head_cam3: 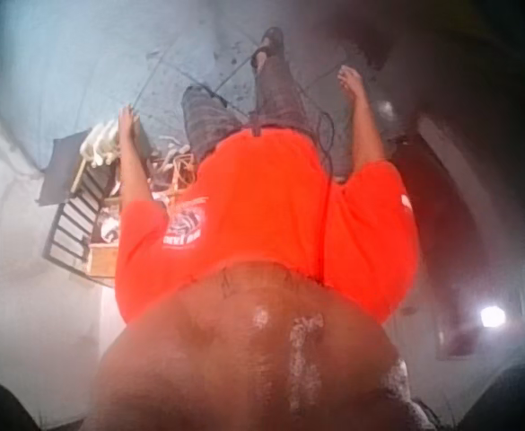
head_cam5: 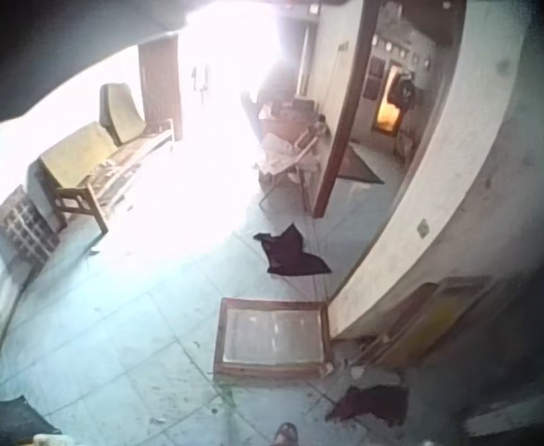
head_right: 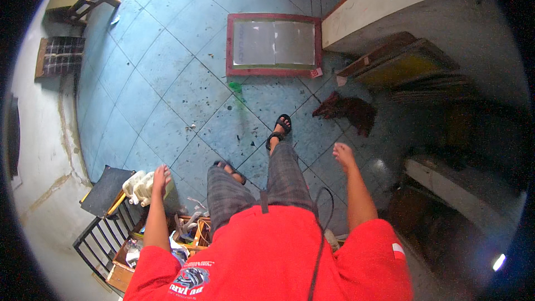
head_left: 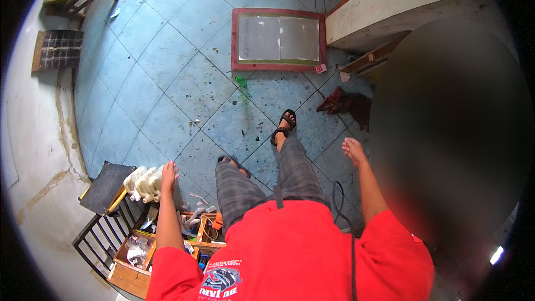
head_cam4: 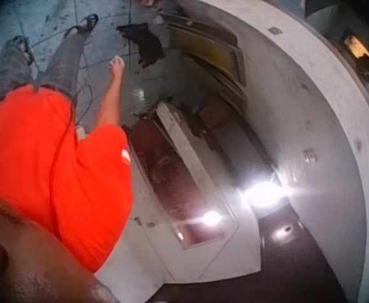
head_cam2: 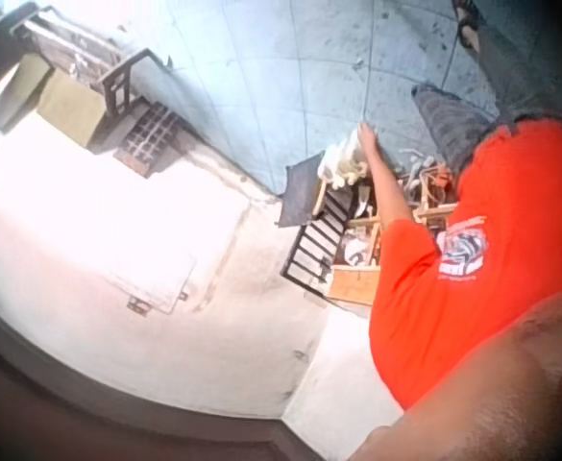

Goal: The person applies a liquid from a bottle onto a screen frame, plugs in an electrical cord, moves containers and a board, wipes a glass surface with a cloth, and positions the screen frame onto the glass station.

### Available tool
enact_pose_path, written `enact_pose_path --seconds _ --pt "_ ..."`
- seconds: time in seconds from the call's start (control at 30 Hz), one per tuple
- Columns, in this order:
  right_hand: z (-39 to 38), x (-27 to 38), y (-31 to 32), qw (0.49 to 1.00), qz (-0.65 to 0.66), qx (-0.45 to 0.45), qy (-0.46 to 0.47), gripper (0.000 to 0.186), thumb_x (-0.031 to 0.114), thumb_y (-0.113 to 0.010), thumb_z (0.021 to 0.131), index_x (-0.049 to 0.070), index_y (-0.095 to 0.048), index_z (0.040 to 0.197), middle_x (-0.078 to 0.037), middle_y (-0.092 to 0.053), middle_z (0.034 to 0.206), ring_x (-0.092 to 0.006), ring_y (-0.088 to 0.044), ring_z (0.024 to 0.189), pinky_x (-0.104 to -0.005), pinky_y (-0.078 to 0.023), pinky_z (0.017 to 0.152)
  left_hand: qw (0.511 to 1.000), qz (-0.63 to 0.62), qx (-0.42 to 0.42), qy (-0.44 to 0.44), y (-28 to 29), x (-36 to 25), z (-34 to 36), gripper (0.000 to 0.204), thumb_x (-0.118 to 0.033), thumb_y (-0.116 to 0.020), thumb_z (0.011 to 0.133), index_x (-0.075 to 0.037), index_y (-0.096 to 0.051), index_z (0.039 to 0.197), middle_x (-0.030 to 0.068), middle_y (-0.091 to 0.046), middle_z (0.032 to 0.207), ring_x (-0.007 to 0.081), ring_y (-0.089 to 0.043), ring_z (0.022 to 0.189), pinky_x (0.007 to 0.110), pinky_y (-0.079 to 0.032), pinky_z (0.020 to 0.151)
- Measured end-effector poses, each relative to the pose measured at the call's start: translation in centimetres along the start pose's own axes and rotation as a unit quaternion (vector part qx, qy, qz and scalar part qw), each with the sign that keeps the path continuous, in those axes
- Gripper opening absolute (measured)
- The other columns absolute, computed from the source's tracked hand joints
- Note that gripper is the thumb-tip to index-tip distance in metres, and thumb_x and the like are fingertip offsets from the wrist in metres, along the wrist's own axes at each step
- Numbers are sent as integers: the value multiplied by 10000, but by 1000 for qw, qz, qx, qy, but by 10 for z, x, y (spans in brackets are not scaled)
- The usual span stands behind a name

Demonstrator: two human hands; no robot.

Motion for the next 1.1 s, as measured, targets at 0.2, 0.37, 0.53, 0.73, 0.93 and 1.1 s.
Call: enact_pose_path --seconds 0.2,0.37,0.53,0.73,0.93,1.1 --pt "203 96 -3 995 -53 -55 61 361 455 -535 842 129 -559 996 53 -533 847 -63 -487 758 -235 -385 654 993 89 16 -74 -157 -139 186 525 -493 -436 857 -102 -448 1208 40 -506 1159 205 -483 1026 350 -397 792" --pt "394 137 -3 990 -62 -101 80 505 535 -487 834 98 -522 1084 -7 -510 1047 -151 -455 990 -339 -346 846 979 161 61 -112 -285 -191 372 593 -539 -444 840 -99 -424 1238 43 -461 1229 198 -447 1071 375 -384 823" --pt "541 143 -22 966 -83 -185 163 633 523 -419 865 -40 -510 1139 -138 -543 1124 -275 -483 1071 -369 -345 913 976 166 97 -102 -381 -186 509 694 -593 -462 810 -105 -363 1293 91 -384 1300 252 -365 1180 440 -317 930" --pt "620 149 -50 984 -83 -107 117 759 603 -391 835 56 -297 1354 -151 -283 1401 -294 -253 1289 -449 -216 1018 984 74 135 -94 -430 -178 573 820 -628 -506 768 -57 -307 1322 147 -329 1315 305 -326 1214 470 -263 980" --pt "668 144 -53 990 -81 -50 100 857 679 -354 796 45 -263 1365 -166 -285 1397 -301 -260 1289 -425 -170 1044 971 -3 231 -53 -465 -184 568 641 -612 -454 809 -105 -429 1199 75 -535 1018 224 -513 977 395 -385 867" --pt "641 162 -69 990 -10 -66 126 867 688 -345 793 49 -248 1370 -145 -333 1364 -279 -338 1232 -385 -228 1015 980 30 190 -56 -480 -206 539 762 -645 -371 818 -77 -336 1324 165 -492 1185 290 -493 1046 439 -382 885"
Point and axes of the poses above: each hand's wrist, its own z-axis towards the middle knuckle, its own y-axis out of the back of the hand, x = y × z, the point moved 5 cm from there along z, towards the middle knuckle
